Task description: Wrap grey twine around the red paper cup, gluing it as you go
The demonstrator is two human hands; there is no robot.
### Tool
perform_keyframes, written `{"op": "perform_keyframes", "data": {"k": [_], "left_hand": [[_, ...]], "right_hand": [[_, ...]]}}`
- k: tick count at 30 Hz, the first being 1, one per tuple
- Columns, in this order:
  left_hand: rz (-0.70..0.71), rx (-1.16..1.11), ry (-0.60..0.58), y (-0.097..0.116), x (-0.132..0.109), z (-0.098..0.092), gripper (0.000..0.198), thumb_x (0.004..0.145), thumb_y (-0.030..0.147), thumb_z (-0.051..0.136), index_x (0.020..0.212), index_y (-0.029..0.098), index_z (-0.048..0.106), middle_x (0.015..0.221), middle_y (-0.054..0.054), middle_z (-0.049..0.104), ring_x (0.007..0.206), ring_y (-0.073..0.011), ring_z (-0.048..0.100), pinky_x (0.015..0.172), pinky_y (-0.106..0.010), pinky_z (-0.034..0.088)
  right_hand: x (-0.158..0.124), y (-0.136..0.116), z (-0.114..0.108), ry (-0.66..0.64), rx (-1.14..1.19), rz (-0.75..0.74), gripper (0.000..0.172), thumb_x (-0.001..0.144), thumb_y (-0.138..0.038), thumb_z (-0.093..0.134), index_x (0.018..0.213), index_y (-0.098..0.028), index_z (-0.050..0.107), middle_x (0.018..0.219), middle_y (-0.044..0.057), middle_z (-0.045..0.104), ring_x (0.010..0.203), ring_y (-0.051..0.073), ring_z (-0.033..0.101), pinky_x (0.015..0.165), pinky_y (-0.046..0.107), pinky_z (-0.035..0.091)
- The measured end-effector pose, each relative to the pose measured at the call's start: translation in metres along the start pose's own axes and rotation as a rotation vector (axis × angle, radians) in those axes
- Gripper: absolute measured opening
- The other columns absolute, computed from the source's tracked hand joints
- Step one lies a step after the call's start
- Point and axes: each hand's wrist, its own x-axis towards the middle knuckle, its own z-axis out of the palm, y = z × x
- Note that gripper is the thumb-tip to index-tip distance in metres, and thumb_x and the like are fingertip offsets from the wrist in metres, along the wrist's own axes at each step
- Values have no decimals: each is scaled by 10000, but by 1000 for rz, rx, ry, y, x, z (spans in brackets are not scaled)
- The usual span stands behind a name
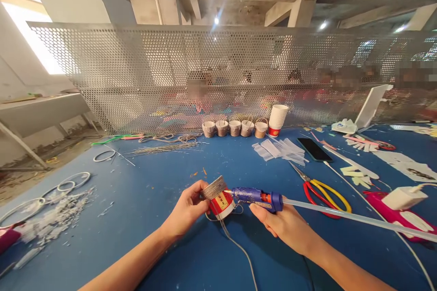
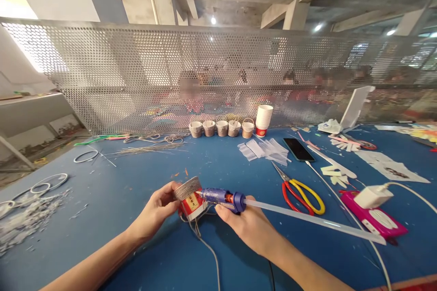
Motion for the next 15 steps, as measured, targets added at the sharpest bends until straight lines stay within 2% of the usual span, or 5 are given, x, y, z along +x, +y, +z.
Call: {"op": "perform_keyframes", "data": {"k": [8, 12, 15], "left_hand": [[-4, 112, 74, 10, -5, 12, 84, 675, 180, 608, 711, 160, 534, 641, 37, 549, 587, -100, 499, 563, -213, 428], [-31, 121, 83, 11, -4, 14, 84, 673, 182, 600, 715, 166, 529, 622, 42, 536, 566, -105, 506, 533, -217, 434], [-44, 131, 106, 12, -4, 14, 75, 666, 169, 585, 717, 168, 530, 610, 54, 533, 566, -101, 501, 543, -214, 422]], "right_hand": [[-8, 0, 12, 125, -167, -122, 300, 870, -409, 449, 647, -221, 521, 603, -11, 583, 579, 154, 553, 565, 236, 438], [-8, -1, 19, 137, -222, -183, 273, 854, -392, 463, 649, -217, 507, 585, -6, 591, 564, 156, 549, 566, 247, 423], [-8, -3, 14, 127, -152, -164, 286, 846, -394, 473, 626, -214, 497, 571, -14, 563, 548, 145, 526, 557, 243, 414]]}}
